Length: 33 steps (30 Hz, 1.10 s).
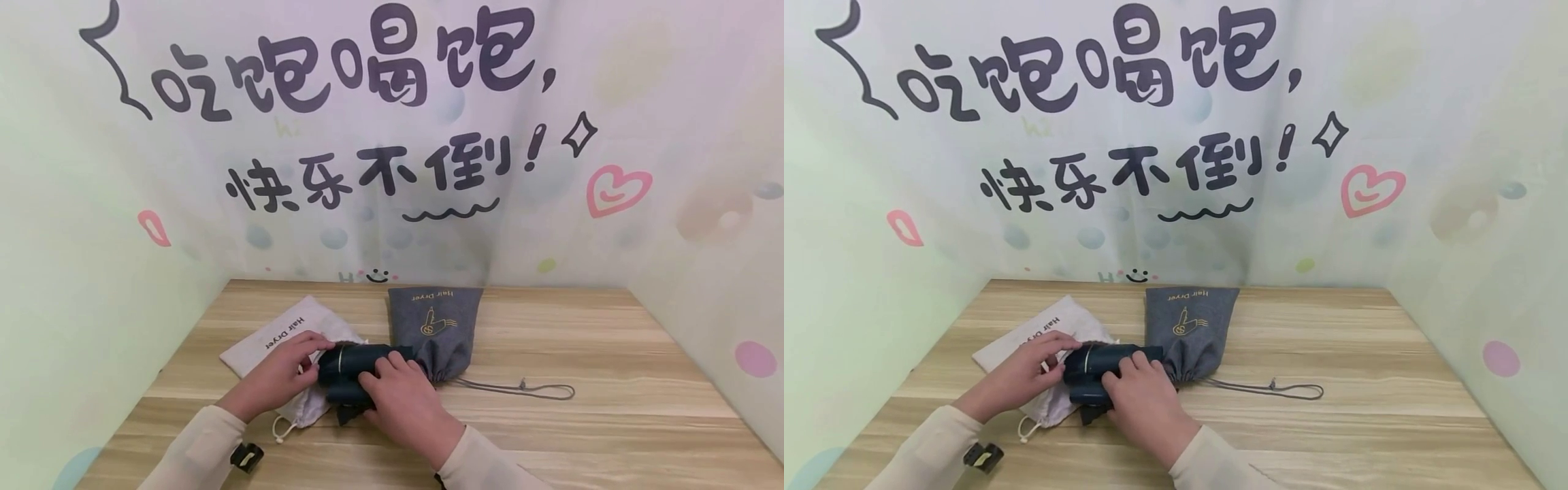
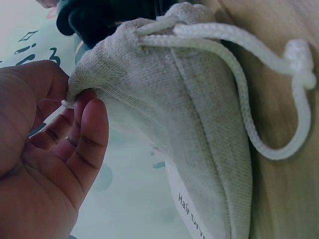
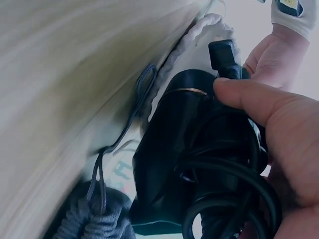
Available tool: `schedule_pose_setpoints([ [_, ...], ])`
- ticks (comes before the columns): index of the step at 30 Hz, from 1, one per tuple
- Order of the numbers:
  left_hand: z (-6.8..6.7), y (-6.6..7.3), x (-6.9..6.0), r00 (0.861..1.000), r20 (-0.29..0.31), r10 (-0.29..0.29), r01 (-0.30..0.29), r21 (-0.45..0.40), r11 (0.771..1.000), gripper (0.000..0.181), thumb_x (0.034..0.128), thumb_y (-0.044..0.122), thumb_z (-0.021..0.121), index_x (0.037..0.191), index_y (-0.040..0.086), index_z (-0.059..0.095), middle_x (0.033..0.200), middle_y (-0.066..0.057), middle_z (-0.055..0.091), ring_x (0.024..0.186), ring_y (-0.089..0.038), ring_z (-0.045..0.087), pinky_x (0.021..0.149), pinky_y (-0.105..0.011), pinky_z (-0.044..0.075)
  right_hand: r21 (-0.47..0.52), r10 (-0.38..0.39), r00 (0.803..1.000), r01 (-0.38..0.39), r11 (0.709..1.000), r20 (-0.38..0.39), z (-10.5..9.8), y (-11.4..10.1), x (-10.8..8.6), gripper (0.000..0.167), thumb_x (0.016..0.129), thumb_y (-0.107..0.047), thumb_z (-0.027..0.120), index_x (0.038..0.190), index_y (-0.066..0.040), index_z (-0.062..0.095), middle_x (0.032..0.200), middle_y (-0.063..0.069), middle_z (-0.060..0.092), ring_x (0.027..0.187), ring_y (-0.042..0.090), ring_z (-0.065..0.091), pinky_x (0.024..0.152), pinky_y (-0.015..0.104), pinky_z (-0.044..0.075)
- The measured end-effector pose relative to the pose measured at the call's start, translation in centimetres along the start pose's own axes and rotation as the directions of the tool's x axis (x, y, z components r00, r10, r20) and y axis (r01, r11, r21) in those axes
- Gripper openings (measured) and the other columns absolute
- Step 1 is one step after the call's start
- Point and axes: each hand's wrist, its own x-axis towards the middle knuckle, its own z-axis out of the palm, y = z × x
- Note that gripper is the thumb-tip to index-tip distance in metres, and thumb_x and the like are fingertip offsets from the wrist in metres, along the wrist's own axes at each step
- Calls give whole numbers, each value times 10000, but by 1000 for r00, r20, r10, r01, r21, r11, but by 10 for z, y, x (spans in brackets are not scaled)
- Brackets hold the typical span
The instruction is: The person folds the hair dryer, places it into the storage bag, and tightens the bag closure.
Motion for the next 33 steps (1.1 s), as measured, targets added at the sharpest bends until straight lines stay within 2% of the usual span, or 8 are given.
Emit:
schedule_pose_setpoints([
  [12, -3, 4, 0, 1000, 17, -11, 12, -14, 1000, 362, 882, -60, 617, 1235, 16, 647, 1185, -45, 585, 753, -37, 531, 647, -239, 496, 3, 122, 991, -122, 993, -55, 12, -13, 15, 403, 797, -451, 803, 1077, -181, 696, 950, 36, 617, 936, 236, 527, 737, 378, 485],
  [22, -2, 6, 1, 1000, 30, 3, -1, -48, 999, 377, 881, -50, 602, 1256, -25, 630, 1188, -80, 591, 751, -32, 554, 637, -241, 506, -10, 173, 982, -175, 985, -79, 19, -17, 19, 415, 791, -443, 804, 1077, -164, 690, 940, 43, 610, 918, 249, 512, 709, 392, 455],
  [28, 0, 6, 2, 1000, -8, 15, -16, -37, 999, 356, 880, -44, 625, 1236, -67, 635, 1180, -115, 608, 751, -31, 571, 635, -240, 512, -4, 191, 979, -192, 981, -74, 21, -20, 22, 429, 788, -434, 809, 1091, -153, 692, 954, 55, 619, 928, 253, 521, 720, 399, 469],
  [33, 3, 10, 5, 999, -50, 2, -4, -44, 999, 347, 875, -31, 650, 1220, -67, 652, 1187, -107, 617, 753, -24, 581, 652, -241, 525, 8, 211, 976, -211, 978, -61, 23, -23, 25, 411, 780, -430, 807, 1035, -133, 683, 938, 73, 614, 911, 261, 524, 698, 404, 477],
])
